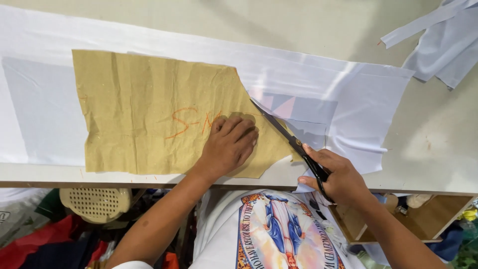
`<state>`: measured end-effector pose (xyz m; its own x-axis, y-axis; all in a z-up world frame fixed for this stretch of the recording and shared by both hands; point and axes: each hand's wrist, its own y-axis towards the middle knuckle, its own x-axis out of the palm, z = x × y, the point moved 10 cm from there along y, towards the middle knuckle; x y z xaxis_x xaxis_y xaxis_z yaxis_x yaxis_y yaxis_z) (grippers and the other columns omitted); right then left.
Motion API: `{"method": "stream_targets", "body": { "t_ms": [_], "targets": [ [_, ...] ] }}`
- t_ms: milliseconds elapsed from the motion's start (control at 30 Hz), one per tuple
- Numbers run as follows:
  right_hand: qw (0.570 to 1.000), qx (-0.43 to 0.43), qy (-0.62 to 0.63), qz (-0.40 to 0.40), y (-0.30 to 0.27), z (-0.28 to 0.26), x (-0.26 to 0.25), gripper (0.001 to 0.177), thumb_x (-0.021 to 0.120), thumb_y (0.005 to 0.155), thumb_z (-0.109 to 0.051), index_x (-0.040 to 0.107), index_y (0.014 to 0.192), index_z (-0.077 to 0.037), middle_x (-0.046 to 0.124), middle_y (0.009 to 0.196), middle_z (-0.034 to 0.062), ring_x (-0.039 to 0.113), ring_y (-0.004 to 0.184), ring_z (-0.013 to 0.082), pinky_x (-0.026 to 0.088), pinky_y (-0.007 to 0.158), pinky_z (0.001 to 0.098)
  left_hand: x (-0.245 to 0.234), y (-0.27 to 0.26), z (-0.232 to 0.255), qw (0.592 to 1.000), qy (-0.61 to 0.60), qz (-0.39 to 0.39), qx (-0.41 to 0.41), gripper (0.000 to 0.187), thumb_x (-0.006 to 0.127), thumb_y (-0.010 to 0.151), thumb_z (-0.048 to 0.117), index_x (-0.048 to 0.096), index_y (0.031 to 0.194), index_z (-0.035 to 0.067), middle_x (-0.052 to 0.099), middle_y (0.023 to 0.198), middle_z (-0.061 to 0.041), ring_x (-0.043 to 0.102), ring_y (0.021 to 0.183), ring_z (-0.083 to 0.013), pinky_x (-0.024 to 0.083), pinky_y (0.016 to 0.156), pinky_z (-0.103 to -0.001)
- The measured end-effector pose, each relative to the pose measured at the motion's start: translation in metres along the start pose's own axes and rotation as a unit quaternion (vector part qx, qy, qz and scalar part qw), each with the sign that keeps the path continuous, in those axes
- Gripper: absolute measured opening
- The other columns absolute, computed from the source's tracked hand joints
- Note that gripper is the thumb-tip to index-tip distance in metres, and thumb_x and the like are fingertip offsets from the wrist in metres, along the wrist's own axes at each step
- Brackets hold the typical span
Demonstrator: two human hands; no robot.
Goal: The person places a paper pattern on a white fabric and cuts the fabric with scissors. They then fold the cut fabric, tie a knot in a strip, and handle paper patterns and other fabric pieces on the table.
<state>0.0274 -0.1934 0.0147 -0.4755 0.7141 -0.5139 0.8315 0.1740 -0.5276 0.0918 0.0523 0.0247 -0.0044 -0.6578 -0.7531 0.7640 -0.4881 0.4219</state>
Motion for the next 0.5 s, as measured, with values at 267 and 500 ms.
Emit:
{"method": "stream_targets", "body": {
  "t_ms": [267,500],
  "targets": [
    [1.0,0.005,0.01,0.02,0.0,-0.004,0.014,0.076,0.093,0.075,-0.024,0.067,0.147,-0.016,0.081,0.098,0.014,0.075,0.074,0.0292,0.055,0.06,0.0382,0.006,-0.002,-0.003,1.0,-0.011,-0.012,-0.008,0.014,0.065,0.102,0.026,0.075,0.109,0.018,0.068,0.121,-0.003,0.063,0.116,-0.0273,0.04,0.093,-0.042],
    [0.999,-0.015,0.026,0.037,0.007,-0.027,0.022,0.081,0.094,0.074,-0.026,0.065,0.148,-0.015,0.079,0.101,0.0167,0.075,0.075,0.0334,0.056,0.062,0.0418,0.001,0.001,-0.004,0.999,-0.02,-0.015,-0.021,0.014,0.064,0.104,0.026,0.074,0.107,0.017,0.068,0.121,-0.003,0.063,0.115,-0.0266,0.04,0.093,-0.041]
  ]
}}
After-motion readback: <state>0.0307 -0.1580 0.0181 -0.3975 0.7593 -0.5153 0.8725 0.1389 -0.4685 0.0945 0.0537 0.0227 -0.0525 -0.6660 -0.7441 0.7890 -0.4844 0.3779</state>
